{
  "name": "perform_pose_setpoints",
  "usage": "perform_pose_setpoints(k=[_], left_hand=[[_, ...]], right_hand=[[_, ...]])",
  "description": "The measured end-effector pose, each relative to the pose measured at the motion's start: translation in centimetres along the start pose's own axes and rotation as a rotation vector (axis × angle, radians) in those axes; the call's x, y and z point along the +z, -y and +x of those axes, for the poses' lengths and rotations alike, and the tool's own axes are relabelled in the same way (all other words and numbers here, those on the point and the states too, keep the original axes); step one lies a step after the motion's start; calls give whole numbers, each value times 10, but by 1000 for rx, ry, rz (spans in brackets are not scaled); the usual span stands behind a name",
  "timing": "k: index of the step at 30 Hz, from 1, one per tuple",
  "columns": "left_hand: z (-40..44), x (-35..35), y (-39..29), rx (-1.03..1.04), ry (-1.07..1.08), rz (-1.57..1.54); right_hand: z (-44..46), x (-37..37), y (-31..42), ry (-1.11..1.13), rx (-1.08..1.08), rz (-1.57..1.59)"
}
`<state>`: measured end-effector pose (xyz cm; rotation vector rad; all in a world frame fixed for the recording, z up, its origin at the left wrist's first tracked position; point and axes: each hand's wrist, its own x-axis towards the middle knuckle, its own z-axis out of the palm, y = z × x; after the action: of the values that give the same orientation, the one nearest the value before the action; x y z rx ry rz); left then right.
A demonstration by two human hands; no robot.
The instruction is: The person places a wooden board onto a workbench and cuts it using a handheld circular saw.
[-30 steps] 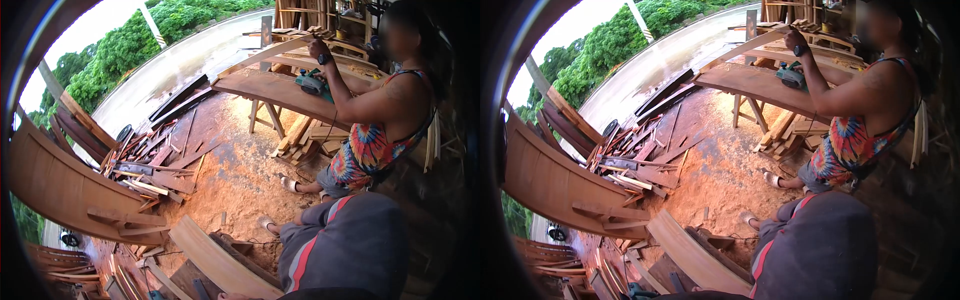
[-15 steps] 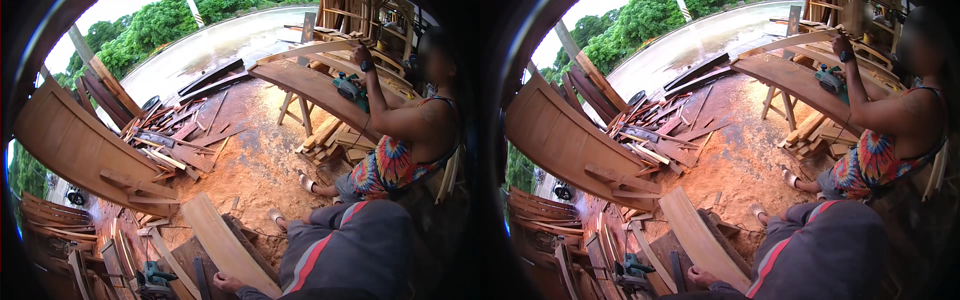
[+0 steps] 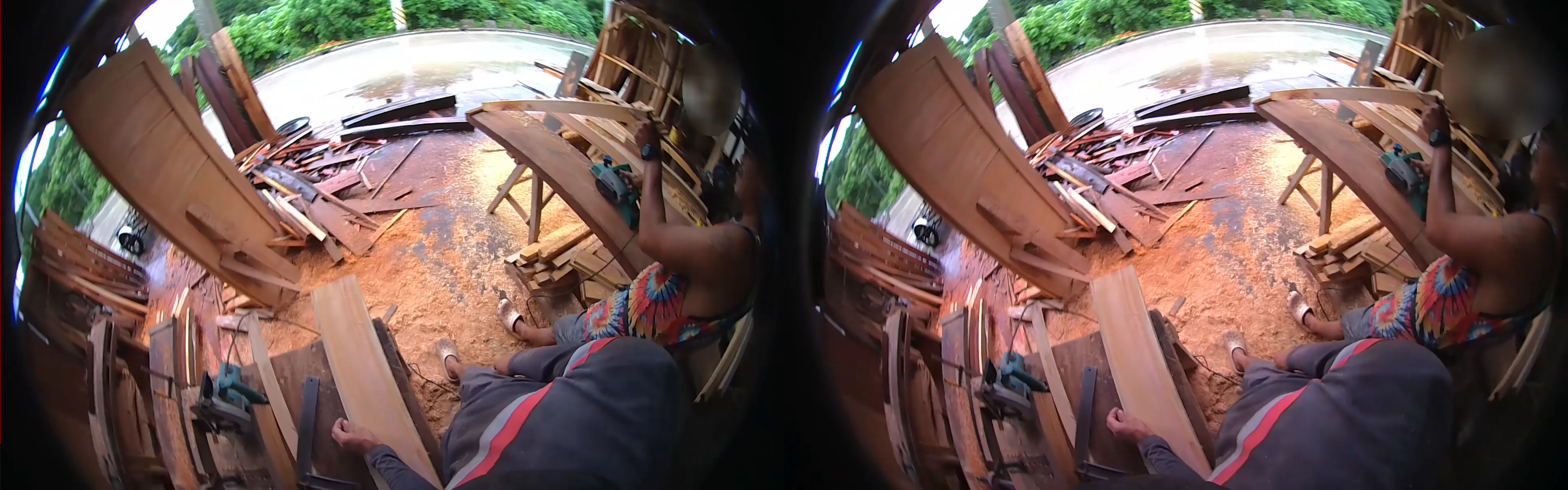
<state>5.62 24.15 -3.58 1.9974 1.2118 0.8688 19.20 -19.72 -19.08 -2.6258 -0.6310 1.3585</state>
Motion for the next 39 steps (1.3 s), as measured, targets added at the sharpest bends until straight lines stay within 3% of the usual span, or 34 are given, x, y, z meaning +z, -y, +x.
perform_pose_setpoints(k=[3, 5, 8, 10, 12, 14, 17, 18, 19, 20, 21, 22, 24, 26, 28, 29, 31, 33, 34, 35, 36, 37, 38, 39], left_hand=[[-3, -4, -4, -7, -25, -5], [-5, -11, -14, 93, -29, -23], [-5, -11, -19, 52, -53, -183], [-5, -15, -24, -35, -7, -154], [0, -12, -25, 50, -40, -43], [6, 2, -8, 119, -109, -18], [11, -3, -13, -23, -82, -101], [12, -4, -13, -93, -61, -134], [14, -3, -12, -130, -70, -89], [18, -1, -12, -164, -74, -50], [20, 2, -10, -198, -93, 2], [24, 3, -16, -240, -118, 23], [30, 7, -27, -388, -76, 229], [30, 11, -27, -380, -127, 307], [29, 13, -21, -279, -183, 315], [29, 16, -20, -264, -222, 322], [30, 20, -16, -305, -238, 349], [30, 21, -19, -321, -244, 332], [30, 22, -22, -371, -264, 318], [25, 34, -8, -410, -282, 352], [25, 28, -11, -416, -282, 329], [27, 23, -13, -415, -287, 308], [27, 19, -15, -491, -214, 307], [27, 19, -16, -459, -305, 275]], right_hand=[[21, 9, -7, 22, -54, -113], [25, 7, -6, 9, -71, -139], [24, -9, 4, -48, -51, -50], [25, -18, 14, -6, 21, 100], [15, -40, 36, 26, 1, 101], [19, -68, 53, -211, 83, -20], [81, -149, 71, -488, 221, 36], [101, -185, 86, -710, 159, 26], [128, -216, 107, -1067, -86, 159], [114, -274, 173, -1191, -397, 255], [104, -320, 235, -1101, -560, 401], [111, -350, 286, -1168, -827, 372], [54, -389, 409, -1079, -1198, 141], [32, -402, 492, -702, -1606, -231], [42, -379, 553, -657, -1985, -700], [49, -363, 578, -622, -2026, -685], [68, -327, 618, -872, -2008, -1385], [85, -295, 645, -717, -1678, -1869], [126, -275, 644, -970, -1681, -1914], [157, -254, 659, -728, -1572, -1943], [211, -233, 650, -1373, -1765, -1715], [149, -242, 686, -506, -1427, -2124], [153, -233, 688, -590, -1405, -2254], [158, -231, 691, -582, -1415, -2240]])
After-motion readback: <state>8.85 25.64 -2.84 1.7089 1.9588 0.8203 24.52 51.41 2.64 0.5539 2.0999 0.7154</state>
